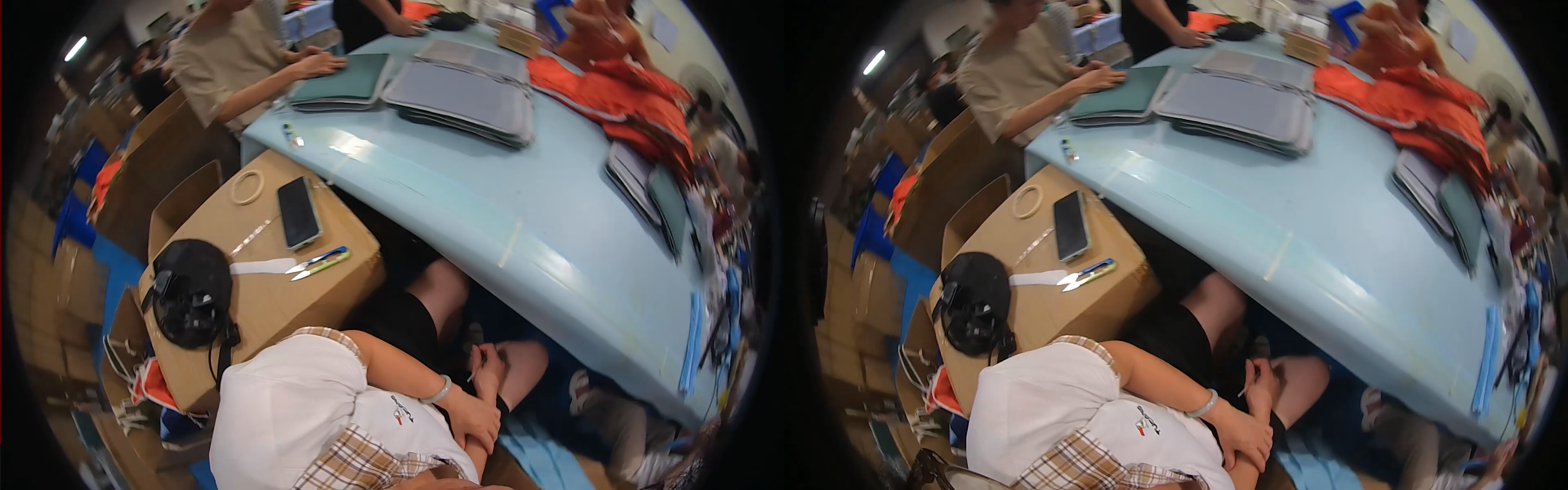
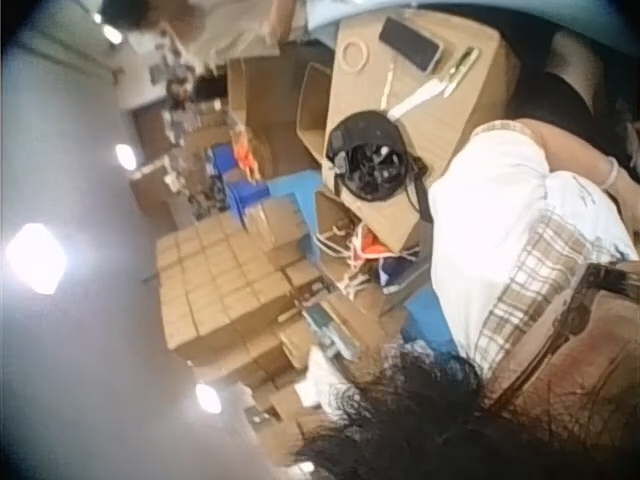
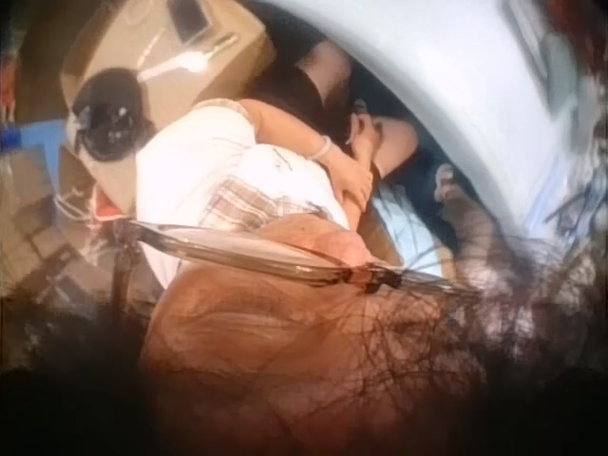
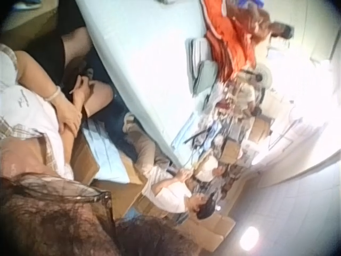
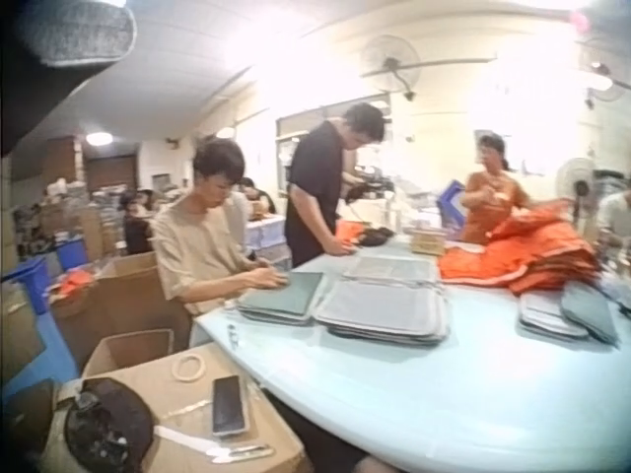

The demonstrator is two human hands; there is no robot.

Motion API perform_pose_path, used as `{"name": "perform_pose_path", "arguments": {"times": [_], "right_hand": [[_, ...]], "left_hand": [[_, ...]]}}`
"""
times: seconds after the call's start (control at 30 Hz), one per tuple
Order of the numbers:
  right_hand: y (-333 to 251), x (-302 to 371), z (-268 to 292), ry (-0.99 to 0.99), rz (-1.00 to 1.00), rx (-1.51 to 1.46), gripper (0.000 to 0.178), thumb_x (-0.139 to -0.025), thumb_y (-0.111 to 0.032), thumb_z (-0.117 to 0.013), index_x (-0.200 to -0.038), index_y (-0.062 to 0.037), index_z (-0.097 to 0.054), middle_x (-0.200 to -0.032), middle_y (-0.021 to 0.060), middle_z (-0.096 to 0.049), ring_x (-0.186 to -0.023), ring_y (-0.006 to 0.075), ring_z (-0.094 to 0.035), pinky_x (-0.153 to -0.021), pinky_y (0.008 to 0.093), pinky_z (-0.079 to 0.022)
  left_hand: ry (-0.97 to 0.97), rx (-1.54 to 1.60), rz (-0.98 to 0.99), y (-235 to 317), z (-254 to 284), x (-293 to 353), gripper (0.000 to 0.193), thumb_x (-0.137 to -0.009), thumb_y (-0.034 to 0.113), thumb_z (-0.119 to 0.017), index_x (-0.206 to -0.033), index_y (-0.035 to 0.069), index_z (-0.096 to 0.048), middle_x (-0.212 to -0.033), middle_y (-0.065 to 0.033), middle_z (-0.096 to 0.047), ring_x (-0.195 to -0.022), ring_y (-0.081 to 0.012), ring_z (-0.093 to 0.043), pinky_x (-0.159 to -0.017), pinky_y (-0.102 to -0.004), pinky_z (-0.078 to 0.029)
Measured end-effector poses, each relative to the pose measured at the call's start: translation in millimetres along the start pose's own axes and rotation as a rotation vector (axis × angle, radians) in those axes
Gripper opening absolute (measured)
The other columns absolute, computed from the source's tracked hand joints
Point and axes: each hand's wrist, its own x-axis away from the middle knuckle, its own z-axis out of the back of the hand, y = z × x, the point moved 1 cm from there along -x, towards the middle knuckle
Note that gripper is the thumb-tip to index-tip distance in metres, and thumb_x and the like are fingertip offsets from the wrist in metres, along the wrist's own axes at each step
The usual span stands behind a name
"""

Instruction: Folding and applying tape to fabric components for bag manufacturing at a workshop station.

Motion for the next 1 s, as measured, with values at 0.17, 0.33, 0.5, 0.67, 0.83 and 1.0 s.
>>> {"name": "perform_pose_path", "arguments": {"times": [0.17, 0.33, 0.5, 0.67, 0.83, 1.0], "right_hand": [[1, 2, 0, 0.005, 0.055, -0.020, 0.018, -0.088, -0.024, -0.062, -0.084, -0.0069, -0.057, -0.069, 0.0160, -0.062, -0.062, 0.0361, -0.060, -0.057, 0.0392, -0.047], [12, -1, -5, -0.026, 0.085, -0.009, 0.017, -0.089, -0.020, -0.062, -0.083, -0.0043, -0.057, -0.068, 0.0133, -0.062, -0.060, 0.0259, -0.060, -0.057, 0.0340, -0.047], [25, 1, -9, -0.014, 0.007, -0.189, 0.016, -0.090, -0.016, -0.061, -0.081, -0.0019, -0.057, -0.066, 0.0103, -0.061, -0.059, 0.0187, -0.058, -0.057, 0.0300, -0.046], [25, -2, -11, -0.045, 0.050, -0.160, 0.016, -0.090, -0.015, -0.061, -0.083, -0.0016, -0.057, -0.066, 0.0092, -0.060, -0.059, 0.0156, -0.058, -0.057, 0.0280, -0.047], [28, -3, -15, -0.047, 0.010, -0.170, 0.015, -0.089, -0.015, -0.062, -0.085, -0.0011, -0.058, -0.067, 0.0100, -0.061, -0.059, 0.0157, -0.057, -0.057, 0.0273, -0.047], [39, -4, -16, -0.056, -0.012, -0.226, 0.015, -0.089, -0.016, -0.062, -0.085, -0.0018, -0.058, -0.068, 0.0094, -0.062, -0.061, 0.0175, -0.060, -0.057, 0.0286, -0.048]], "left_hand": [[0.061, -0.013, -0.055, -9, -18, -5, 0.054, -0.070, 0.041, -0.072, -0.116, 0.016, -0.060, -0.106, -0.0048, -0.063, -0.099, -0.0262, -0.057, -0.084, -0.0434, -0.037], [0.020, -0.018, -0.085, -16, -20, -8, 0.050, -0.073, 0.042, -0.069, -0.115, 0.015, -0.062, -0.106, -0.0067, -0.064, -0.097, -0.0286, -0.058, -0.080, -0.0472, -0.041], [0.216, 0.162, -0.283, 13, 24, -57, 0.024, -0.083, 0.024, -0.065, -0.093, 0.002, -0.059, -0.087, -0.0126, -0.063, -0.083, -0.0280, -0.061, -0.067, -0.0360, -0.047], [0.292, 0.575, -0.284, 96, 116, -71, 0.031, -0.092, 0.025, -0.059, -0.097, -0.006, -0.058, -0.093, -0.0085, -0.061, -0.086, -0.0139, -0.055, -0.071, -0.0303, -0.045], [0.282, 0.875, -0.264, 102, 118, -82, 0.032, -0.092, 0.025, -0.060, -0.098, -0.006, -0.057, -0.092, -0.0084, -0.061, -0.085, -0.0134, -0.055, -0.070, -0.0298, -0.045], [0.175, 1.219, -0.294, 143, 142, -67, 0.032, -0.092, 0.024, -0.060, -0.098, -0.007, -0.057, -0.090, -0.0082, -0.061, -0.085, -0.0129, -0.054, -0.070, -0.0292, -0.045]]}}
